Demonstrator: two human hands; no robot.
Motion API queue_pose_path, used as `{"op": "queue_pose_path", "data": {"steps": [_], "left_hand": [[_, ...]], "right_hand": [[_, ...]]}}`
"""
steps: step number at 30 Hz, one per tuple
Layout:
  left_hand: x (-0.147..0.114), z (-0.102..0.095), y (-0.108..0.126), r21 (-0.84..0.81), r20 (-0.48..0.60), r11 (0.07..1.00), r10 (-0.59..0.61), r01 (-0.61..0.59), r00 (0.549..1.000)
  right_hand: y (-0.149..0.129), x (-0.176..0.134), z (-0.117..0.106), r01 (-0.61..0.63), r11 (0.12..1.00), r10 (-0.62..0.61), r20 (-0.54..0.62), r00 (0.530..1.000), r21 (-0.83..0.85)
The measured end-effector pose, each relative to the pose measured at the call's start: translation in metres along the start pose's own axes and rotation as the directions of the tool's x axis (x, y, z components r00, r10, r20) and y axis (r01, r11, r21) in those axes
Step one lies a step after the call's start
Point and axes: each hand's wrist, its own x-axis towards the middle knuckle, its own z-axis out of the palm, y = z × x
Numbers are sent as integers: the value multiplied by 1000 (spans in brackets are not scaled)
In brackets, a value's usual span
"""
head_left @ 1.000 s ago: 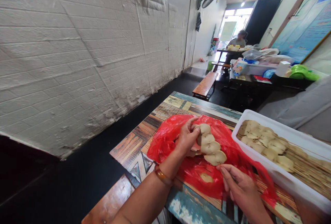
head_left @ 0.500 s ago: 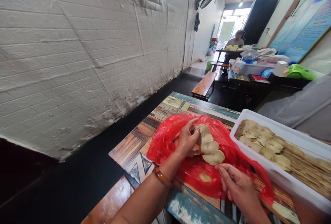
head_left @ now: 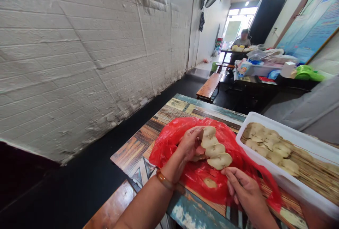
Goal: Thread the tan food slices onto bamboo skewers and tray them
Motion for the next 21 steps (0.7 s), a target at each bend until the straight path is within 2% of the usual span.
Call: {"op": "queue_pose_path", "data": {"steps": [7, 13, 17, 21], "left_hand": [[-2, -2, -1, 38, 13, 998, -51, 50, 999], [-2, -1, -2, 88, -84, 996, 17, -10, 996], [-1, -1, -2, 90, -128, 996, 20, -8, 992], [-1, -1, 0, 29, -112, 1000, 5, -2, 994]], "right_hand": [[-4, 0, -2, 4, 998, 2, 84, 996, -60], [-6, 0, -3, 34, 991, -26, 62, 998, -129], [-4, 0, -3, 45, 993, -34, 102, 994, -111], [-2, -2, -5, 64, 987, -55, 68, 996, -150]]}}
